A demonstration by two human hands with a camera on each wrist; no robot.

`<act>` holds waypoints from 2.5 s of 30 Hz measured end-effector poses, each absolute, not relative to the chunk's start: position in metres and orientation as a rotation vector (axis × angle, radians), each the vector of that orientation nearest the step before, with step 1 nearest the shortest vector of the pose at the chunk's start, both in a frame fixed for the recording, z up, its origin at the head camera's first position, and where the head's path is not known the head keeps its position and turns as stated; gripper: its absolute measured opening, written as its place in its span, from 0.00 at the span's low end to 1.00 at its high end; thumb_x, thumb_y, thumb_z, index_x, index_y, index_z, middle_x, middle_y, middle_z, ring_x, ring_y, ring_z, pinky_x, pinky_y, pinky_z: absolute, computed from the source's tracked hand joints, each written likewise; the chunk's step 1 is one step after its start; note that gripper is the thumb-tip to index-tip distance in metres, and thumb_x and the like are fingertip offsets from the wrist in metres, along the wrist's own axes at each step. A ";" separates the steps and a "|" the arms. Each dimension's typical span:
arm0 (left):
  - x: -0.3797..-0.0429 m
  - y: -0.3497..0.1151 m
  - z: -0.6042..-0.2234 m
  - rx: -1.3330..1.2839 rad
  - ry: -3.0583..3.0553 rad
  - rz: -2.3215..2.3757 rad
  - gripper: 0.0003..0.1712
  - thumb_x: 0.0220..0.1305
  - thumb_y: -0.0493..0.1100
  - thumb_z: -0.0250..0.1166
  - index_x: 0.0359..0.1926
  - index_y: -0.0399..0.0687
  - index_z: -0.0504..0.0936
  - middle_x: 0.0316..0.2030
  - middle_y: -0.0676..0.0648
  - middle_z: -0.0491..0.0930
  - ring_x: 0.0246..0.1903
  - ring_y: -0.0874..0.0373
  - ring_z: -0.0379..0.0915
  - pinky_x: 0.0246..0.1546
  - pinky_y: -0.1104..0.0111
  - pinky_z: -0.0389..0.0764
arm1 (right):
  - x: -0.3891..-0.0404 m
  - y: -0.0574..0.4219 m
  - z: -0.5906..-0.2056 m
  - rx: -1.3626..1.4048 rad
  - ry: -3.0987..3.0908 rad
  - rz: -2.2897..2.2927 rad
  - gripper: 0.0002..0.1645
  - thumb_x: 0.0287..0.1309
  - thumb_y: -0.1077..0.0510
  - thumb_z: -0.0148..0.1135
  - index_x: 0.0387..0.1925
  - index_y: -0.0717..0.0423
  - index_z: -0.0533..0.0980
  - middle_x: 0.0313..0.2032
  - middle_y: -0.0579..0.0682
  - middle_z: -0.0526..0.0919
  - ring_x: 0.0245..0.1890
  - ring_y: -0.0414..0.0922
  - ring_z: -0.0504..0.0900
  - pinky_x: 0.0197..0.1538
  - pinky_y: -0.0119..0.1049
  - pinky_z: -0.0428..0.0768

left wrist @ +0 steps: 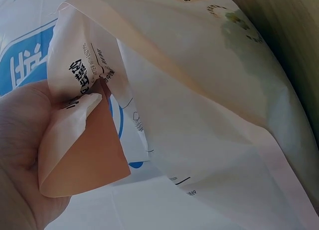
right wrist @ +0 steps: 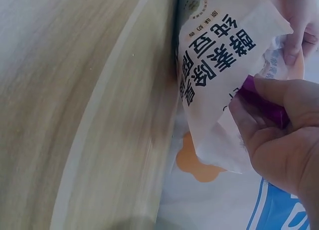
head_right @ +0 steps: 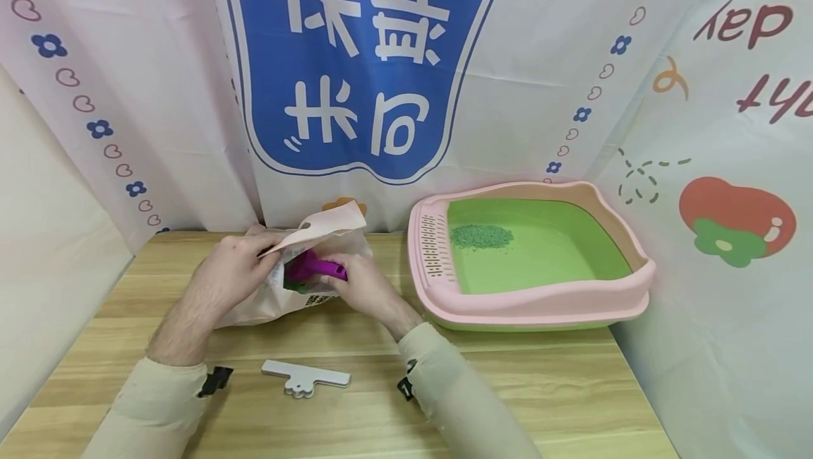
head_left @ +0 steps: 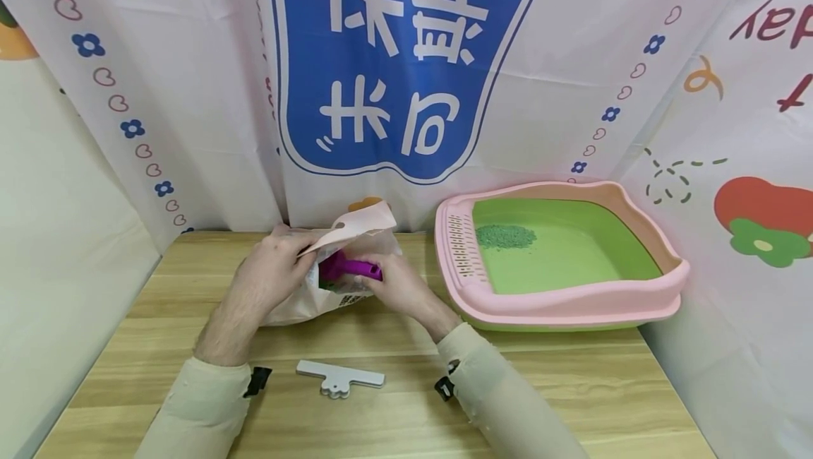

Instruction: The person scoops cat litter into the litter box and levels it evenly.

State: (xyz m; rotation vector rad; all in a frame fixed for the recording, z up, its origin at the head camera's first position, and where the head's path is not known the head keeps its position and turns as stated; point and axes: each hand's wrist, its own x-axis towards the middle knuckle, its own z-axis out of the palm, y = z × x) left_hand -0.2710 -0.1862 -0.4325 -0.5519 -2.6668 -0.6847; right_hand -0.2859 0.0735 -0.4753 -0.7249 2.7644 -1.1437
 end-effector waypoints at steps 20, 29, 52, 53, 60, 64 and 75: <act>-0.270 -0.188 -0.431 -0.547 -2.672 -0.693 0.15 0.84 0.37 0.68 0.63 0.46 0.95 0.58 0.38 0.96 0.53 0.37 0.88 0.49 0.36 0.91 | -0.281 0.079 -0.482 -0.522 2.295 -1.684 0.24 0.84 0.57 0.71 0.71 0.65 0.85 0.60 0.67 0.93 0.45 0.38 0.87 0.50 0.27 0.86; -0.267 -0.191 -0.427 -0.474 -2.659 -0.694 0.14 0.86 0.39 0.67 0.62 0.45 0.95 0.52 0.34 0.95 0.46 0.37 0.92 0.45 0.35 0.91 | -0.275 0.094 -0.474 -0.411 2.231 -1.737 0.25 0.83 0.57 0.72 0.73 0.62 0.85 0.57 0.69 0.93 0.45 0.43 0.87 0.48 0.30 0.84; -0.264 -0.201 -0.422 -0.401 -2.583 -0.695 0.15 0.84 0.37 0.69 0.63 0.41 0.94 0.54 0.30 0.96 0.46 0.31 0.95 0.48 0.32 0.91 | -0.268 0.131 -0.453 -0.381 2.232 -1.771 0.26 0.78 0.60 0.74 0.71 0.67 0.85 0.58 0.70 0.93 0.46 0.40 0.87 0.57 0.32 0.85; -0.264 -0.201 -0.422 -0.402 -2.581 -0.693 0.15 0.84 0.37 0.69 0.63 0.40 0.94 0.54 0.30 0.96 0.47 0.31 0.95 0.48 0.32 0.91 | -0.268 0.133 -0.452 -0.379 2.229 -1.771 0.26 0.79 0.59 0.74 0.71 0.66 0.84 0.60 0.71 0.93 0.46 0.40 0.87 0.58 0.33 0.85; -0.264 -0.202 -0.421 -0.416 -2.554 -0.684 0.14 0.84 0.37 0.69 0.61 0.40 0.94 0.52 0.30 0.96 0.45 0.31 0.96 0.47 0.33 0.92 | -0.268 0.142 -0.447 -0.395 2.224 -1.780 0.25 0.81 0.60 0.73 0.71 0.65 0.85 0.62 0.76 0.90 0.47 0.42 0.85 0.58 0.35 0.82; -0.265 -0.202 -0.422 -0.423 -2.547 -0.683 0.13 0.84 0.37 0.69 0.61 0.39 0.94 0.51 0.30 0.96 0.45 0.30 0.96 0.47 0.33 0.92 | -0.268 0.148 -0.445 -0.376 2.186 -1.812 0.24 0.81 0.60 0.73 0.71 0.62 0.85 0.63 0.73 0.91 0.49 0.43 0.86 0.60 0.37 0.82; -0.265 -0.204 -0.420 -0.396 -2.557 -0.697 0.13 0.85 0.38 0.68 0.61 0.41 0.94 0.52 0.31 0.96 0.47 0.29 0.96 0.48 0.32 0.92 | -0.262 0.163 -0.440 -0.269 2.072 -1.893 0.26 0.79 0.62 0.75 0.74 0.60 0.84 0.56 0.49 0.97 0.55 0.45 0.85 0.63 0.40 0.81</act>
